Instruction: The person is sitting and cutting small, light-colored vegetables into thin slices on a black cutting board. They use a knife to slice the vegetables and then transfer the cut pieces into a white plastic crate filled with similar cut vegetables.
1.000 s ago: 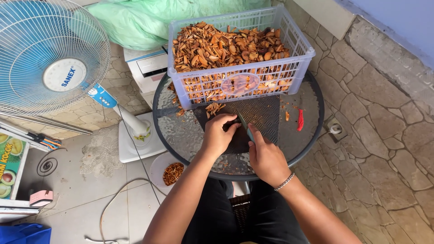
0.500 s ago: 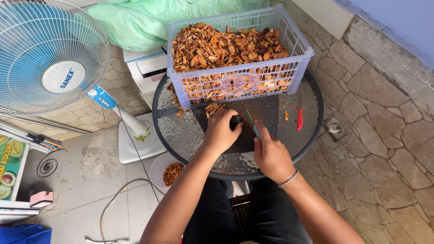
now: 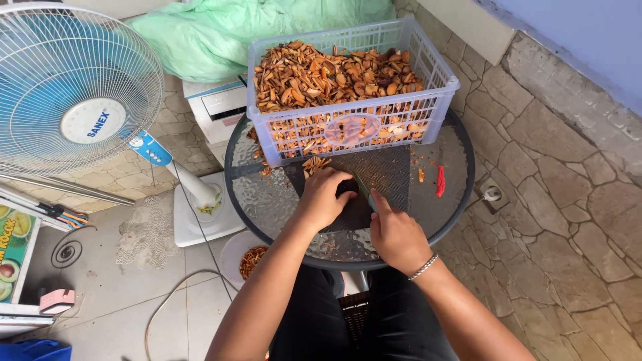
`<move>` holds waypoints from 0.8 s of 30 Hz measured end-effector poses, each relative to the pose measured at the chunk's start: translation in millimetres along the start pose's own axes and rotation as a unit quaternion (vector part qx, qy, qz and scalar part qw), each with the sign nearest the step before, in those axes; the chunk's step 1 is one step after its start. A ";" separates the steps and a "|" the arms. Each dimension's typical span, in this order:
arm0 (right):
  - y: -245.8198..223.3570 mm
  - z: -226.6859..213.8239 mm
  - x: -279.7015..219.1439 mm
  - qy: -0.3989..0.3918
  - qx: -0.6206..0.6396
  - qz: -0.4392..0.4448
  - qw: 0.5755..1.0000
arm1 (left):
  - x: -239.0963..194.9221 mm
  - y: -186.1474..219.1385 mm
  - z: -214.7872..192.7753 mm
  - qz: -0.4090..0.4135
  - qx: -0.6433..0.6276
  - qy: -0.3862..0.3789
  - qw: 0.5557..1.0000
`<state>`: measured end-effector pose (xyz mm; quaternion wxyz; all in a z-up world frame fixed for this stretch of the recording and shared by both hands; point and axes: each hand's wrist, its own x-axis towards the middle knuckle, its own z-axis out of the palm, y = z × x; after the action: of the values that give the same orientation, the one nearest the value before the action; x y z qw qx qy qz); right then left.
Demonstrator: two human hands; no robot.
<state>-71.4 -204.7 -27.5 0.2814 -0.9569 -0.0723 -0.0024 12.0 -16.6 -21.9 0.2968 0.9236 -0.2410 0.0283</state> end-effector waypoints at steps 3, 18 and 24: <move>-4.2 -2.5 0.7 -0.004 -0.012 0.000 1.000 | 2.3 -4.4 8.0 -0.004 0.015 0.045 0.999; -12.1 7.0 -4.6 -0.007 -0.110 -0.017 0.994 | -5.1 -15.2 24.6 0.031 -0.015 0.141 0.989; -9.6 7.5 -2.4 0.005 -0.140 -0.051 0.989 | -5.7 -14.5 28.4 0.019 -0.042 0.163 0.985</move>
<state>-75.4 -193.0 -28.8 0.1449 -0.9818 -0.1181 -0.0320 11.1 -19.8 -54.2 0.3698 0.8886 -0.2076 0.1745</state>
